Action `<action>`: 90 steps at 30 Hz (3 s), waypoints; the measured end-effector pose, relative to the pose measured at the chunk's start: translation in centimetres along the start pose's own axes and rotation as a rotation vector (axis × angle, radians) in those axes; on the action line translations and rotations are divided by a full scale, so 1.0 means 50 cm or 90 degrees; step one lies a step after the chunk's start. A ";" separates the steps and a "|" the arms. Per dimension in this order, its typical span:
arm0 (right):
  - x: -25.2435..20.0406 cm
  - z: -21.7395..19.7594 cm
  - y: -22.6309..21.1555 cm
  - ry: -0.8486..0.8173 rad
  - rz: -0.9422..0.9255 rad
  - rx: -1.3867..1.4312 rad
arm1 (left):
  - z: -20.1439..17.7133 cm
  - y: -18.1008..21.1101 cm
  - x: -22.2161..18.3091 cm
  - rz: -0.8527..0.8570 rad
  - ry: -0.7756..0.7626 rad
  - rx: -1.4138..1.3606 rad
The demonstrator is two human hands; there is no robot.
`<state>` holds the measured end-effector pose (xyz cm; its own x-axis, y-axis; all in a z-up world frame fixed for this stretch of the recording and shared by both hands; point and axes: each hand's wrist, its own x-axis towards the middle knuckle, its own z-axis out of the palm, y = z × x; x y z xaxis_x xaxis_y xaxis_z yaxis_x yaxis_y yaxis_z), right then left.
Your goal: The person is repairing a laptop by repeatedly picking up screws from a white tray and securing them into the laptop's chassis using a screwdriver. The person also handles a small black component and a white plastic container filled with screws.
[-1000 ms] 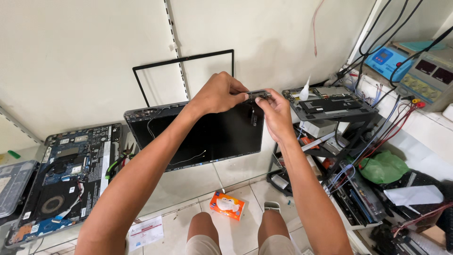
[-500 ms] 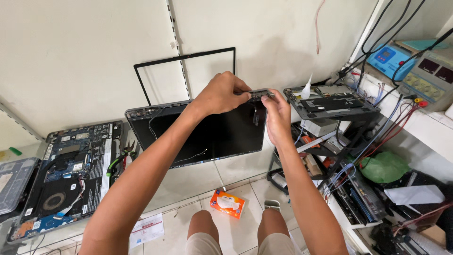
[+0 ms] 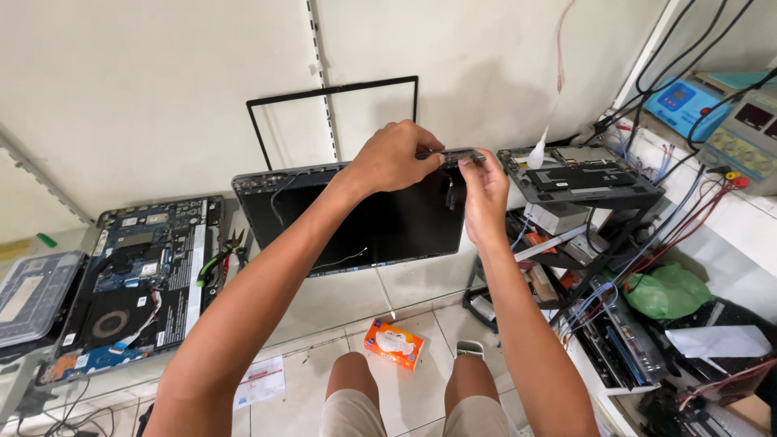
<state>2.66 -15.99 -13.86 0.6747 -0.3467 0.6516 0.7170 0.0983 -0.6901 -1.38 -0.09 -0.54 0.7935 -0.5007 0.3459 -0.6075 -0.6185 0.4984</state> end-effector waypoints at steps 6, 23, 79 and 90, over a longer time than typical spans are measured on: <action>0.005 -0.012 0.022 0.002 0.021 0.031 | -0.087 -0.009 -0.084 0.061 0.255 0.098; 0.068 0.001 0.071 0.009 0.125 -0.003 | -0.132 -0.261 -0.309 -0.194 0.353 -0.203; 0.019 -0.040 0.279 -0.263 0.362 -0.725 | 0.138 -0.555 -0.275 -0.457 0.157 0.321; -0.024 -0.075 0.169 -0.296 0.298 -0.602 | 0.123 -0.553 -0.303 -0.388 0.118 0.256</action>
<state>7.22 -18.25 -21.65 0.9804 -0.0638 0.1863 0.0940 -0.6797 -0.7274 3.19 20.89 -24.45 0.9649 0.0892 0.2469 0.0035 -0.9448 0.3277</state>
